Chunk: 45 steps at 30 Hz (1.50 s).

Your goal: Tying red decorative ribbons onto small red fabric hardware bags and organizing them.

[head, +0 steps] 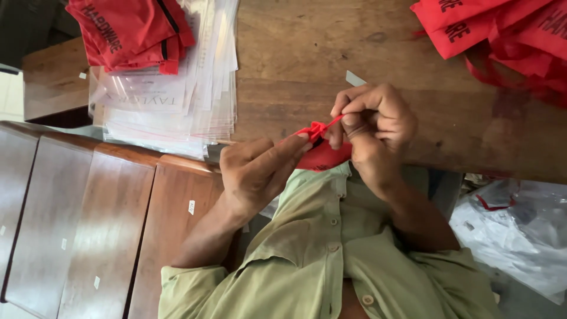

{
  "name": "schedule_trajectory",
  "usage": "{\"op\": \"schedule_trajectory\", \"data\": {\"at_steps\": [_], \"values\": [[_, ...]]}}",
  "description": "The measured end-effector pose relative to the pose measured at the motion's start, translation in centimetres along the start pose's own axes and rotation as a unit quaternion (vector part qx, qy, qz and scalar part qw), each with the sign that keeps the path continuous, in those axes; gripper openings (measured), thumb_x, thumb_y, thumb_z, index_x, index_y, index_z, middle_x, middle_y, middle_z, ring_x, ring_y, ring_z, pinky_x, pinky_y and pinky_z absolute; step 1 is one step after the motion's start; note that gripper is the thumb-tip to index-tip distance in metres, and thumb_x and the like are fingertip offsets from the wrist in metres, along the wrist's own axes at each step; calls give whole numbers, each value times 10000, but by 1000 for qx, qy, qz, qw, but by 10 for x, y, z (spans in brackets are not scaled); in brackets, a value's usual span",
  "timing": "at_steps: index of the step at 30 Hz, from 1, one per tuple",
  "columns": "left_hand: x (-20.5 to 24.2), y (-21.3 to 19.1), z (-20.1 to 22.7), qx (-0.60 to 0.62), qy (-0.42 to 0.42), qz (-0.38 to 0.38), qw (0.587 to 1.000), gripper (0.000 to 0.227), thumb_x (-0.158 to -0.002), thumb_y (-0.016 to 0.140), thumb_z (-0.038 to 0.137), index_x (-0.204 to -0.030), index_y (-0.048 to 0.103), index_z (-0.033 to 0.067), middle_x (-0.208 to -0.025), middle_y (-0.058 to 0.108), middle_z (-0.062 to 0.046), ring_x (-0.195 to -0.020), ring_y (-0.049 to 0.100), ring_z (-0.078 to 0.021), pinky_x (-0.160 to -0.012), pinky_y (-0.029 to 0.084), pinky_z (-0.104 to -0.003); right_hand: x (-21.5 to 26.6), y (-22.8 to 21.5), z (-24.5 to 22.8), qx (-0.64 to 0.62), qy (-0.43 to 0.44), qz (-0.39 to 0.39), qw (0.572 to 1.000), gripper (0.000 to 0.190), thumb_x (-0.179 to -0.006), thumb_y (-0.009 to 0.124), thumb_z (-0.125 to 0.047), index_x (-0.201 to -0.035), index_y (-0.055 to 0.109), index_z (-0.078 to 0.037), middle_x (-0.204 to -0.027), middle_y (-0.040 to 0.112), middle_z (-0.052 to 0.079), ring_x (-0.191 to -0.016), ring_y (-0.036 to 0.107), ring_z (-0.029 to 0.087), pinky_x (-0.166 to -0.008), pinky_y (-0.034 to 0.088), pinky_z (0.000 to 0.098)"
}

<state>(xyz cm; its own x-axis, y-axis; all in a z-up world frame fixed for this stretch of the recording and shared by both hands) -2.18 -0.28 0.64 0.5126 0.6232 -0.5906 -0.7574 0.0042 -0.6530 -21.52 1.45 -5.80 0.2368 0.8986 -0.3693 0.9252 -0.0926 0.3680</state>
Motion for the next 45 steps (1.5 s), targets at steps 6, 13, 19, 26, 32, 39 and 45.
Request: {"op": "schedule_trajectory", "data": {"at_steps": [6,13,19,26,32,39,45], "values": [[12,10,-6,174,-226,-44,958,91,-1032,743,99,-1110,769,59,-659,571,35,-583,507,-38,-524,420,-241,-9,8,5,13,-27,5,1000,107,-1098,570,61,-1044,501,0,-997,637,159,-634,606,104,-579,517,234],[7,24,-14,620,-401,90,669,211,-1008,704,203,-1026,813,23,-626,599,78,-537,456,19,-498,349,-167,-4,29,-31,341,-343,-92,870,170,-831,572,102,-954,592,-14,-972,659,136,-801,696,307,-662,543,428],[-2,10,-6,307,-226,19,924,140,-1024,725,93,-1140,755,20,-1024,676,-52,-883,619,-104,-746,510,-235,-12,40,-69,463,-385,-131,788,248,-832,761,57,-1050,693,-39,-997,611,90,-832,654,243,-660,526,370],[-12,3,7,196,-131,-19,972,144,-980,771,44,-1122,746,31,-1092,750,-92,-957,738,-171,-820,591,-290,-25,38,-66,405,-298,-181,845,265,-798,775,55,-1018,651,-27,-1001,635,99,-846,659,262,-705,539,388],[-7,11,13,3,-52,14,999,230,-948,768,-13,-1168,703,6,-1091,736,-121,-900,752,-240,-757,605,-332,-25,35,-49,382,-245,-158,877,304,-796,741,128,-1055,654,-5,-989,658,105,-829,670,264,-701,546,374],[-8,13,9,-117,36,29,992,335,-898,760,-72,-1215,683,4,-1108,704,-115,-906,718,-242,-766,590,-354,-21,26,-31,300,-141,-128,935,246,-884,631,171,-1085,638,29,-992,676,122,-852,714,209,-726,570,311],[-12,12,3,-143,108,43,983,383,-866,777,-44,-1235,689,8,-1114,700,-103,-900,712,-231,-757,579,-338,-25,15,-14,167,2,-129,977,47,-1064,646,-8,-1055,675,28,-954,701,66,-851,681,85,-727,579,264]]}}
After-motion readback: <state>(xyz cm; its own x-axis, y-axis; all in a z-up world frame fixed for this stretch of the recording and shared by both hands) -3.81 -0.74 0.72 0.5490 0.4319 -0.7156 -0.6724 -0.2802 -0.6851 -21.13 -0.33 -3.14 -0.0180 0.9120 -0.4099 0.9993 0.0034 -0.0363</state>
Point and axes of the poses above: each hand's wrist, its own x-axis away from the middle knuckle, its own y-axis out of the palm, z = x × y, the point moved 3 cm from there along -x, towards the middle knuckle
